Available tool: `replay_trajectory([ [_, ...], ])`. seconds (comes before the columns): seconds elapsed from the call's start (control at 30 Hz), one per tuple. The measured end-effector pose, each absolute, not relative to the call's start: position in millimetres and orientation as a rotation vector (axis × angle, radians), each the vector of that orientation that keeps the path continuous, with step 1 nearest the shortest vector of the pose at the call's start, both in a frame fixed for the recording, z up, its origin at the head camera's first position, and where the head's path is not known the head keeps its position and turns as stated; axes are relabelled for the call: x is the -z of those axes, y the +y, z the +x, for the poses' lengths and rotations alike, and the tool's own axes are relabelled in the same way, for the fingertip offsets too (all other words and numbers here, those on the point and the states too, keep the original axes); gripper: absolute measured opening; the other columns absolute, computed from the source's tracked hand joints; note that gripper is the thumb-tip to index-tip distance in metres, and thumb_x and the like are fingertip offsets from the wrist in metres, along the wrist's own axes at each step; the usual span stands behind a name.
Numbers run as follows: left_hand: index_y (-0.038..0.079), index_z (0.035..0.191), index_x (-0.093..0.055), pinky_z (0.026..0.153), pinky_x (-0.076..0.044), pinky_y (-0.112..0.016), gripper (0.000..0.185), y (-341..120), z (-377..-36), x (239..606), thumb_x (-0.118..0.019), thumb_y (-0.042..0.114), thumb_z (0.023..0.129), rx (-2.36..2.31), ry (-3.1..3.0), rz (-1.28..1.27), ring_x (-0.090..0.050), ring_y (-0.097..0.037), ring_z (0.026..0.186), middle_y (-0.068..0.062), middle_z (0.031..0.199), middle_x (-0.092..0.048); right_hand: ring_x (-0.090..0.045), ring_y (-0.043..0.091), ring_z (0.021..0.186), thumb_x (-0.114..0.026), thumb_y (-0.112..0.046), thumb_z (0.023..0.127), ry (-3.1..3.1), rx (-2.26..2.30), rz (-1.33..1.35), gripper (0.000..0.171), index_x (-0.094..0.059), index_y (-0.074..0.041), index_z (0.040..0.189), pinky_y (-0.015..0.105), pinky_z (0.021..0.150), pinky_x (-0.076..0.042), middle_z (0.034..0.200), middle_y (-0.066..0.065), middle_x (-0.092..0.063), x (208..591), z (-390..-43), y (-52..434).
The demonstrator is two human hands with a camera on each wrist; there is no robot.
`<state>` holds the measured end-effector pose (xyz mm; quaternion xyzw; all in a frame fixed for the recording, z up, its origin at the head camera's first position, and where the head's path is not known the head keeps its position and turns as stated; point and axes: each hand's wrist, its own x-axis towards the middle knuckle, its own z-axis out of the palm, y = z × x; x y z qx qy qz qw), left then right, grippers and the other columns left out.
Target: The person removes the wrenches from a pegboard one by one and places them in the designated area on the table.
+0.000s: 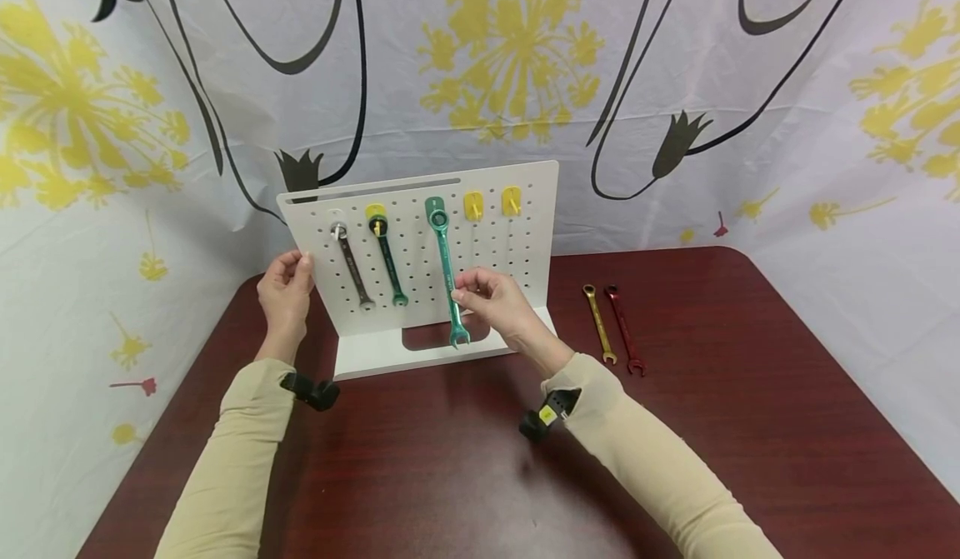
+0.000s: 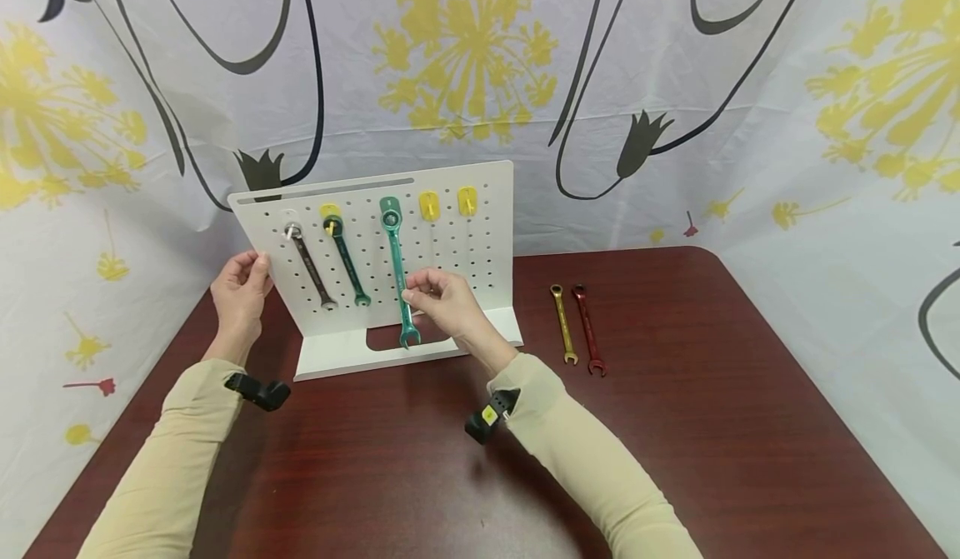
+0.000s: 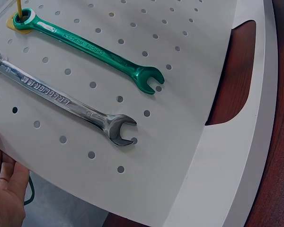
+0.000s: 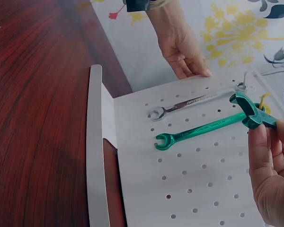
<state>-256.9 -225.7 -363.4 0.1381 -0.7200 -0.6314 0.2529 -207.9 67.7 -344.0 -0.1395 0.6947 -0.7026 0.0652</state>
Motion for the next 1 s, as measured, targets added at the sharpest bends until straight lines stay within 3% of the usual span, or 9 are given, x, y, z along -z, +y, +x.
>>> replay_trajectory([
  [0.17, 0.018, 0.099, -0.059, 0.072, -0.046, -0.014, 0.008, -225, -257, 363, -0.059, 0.024, 0.093, 1.717, -1.96, 0.377, -0.05, -0.003, 0.078, 0.011, 0.086, -0.053, -0.058, 0.009, 0.07, -0.059, 0.001, 0.09, 2.079, 2.138, -0.462, 0.018, -0.056, 0.01, 0.105, 0.025, 0.062, -0.055, 0.078, -0.001, -0.057, 345, -208, 69],
  [0.4, 0.018, 0.099, -0.059, 0.072, -0.046, -0.014, 0.008, -225, -257, 363, -0.059, 0.024, 0.093, 1.71, -1.966, 0.385, -0.049, -0.003, 0.077, 0.011, 0.086, -0.053, -0.059, 0.009, 0.07, -0.059, 0.0, 0.09, 2.084, 2.106, -0.5, 0.018, -0.056, 0.008, 0.105, 0.037, 0.068, -0.057, 0.079, -0.001, -0.057, 343, -206, 75],
  [0.67, 0.018, 0.1, -0.059, 0.075, -0.047, -0.017, 0.01, -226, -257, 362, -0.059, 0.025, 0.093, 1.699, -1.976, 0.377, -0.049, -0.003, 0.078, 0.012, 0.087, -0.054, -0.059, 0.01, 0.068, -0.057, 0.0, 0.091, 2.045, 2.128, -0.453, 0.016, -0.054, 0.008, 0.105, 0.026, 0.059, -0.055, 0.08, 0.0, -0.056, 344, -202, 88],
  [1.0, 0.019, 0.097, -0.059, 0.071, -0.045, -0.017, 0.006, -226, -255, 363, -0.06, 0.023, 0.092, 1.728, -1.953, 0.372, -0.047, -0.006, 0.075, 0.01, 0.083, -0.053, -0.061, 0.01, 0.074, -0.058, -0.001, 0.091, 2.142, 2.1, -0.448, 0.018, -0.055, 0.009, 0.106, 0.033, 0.069, -0.057, 0.082, 0.001, -0.057, 348, -200, 109],
])
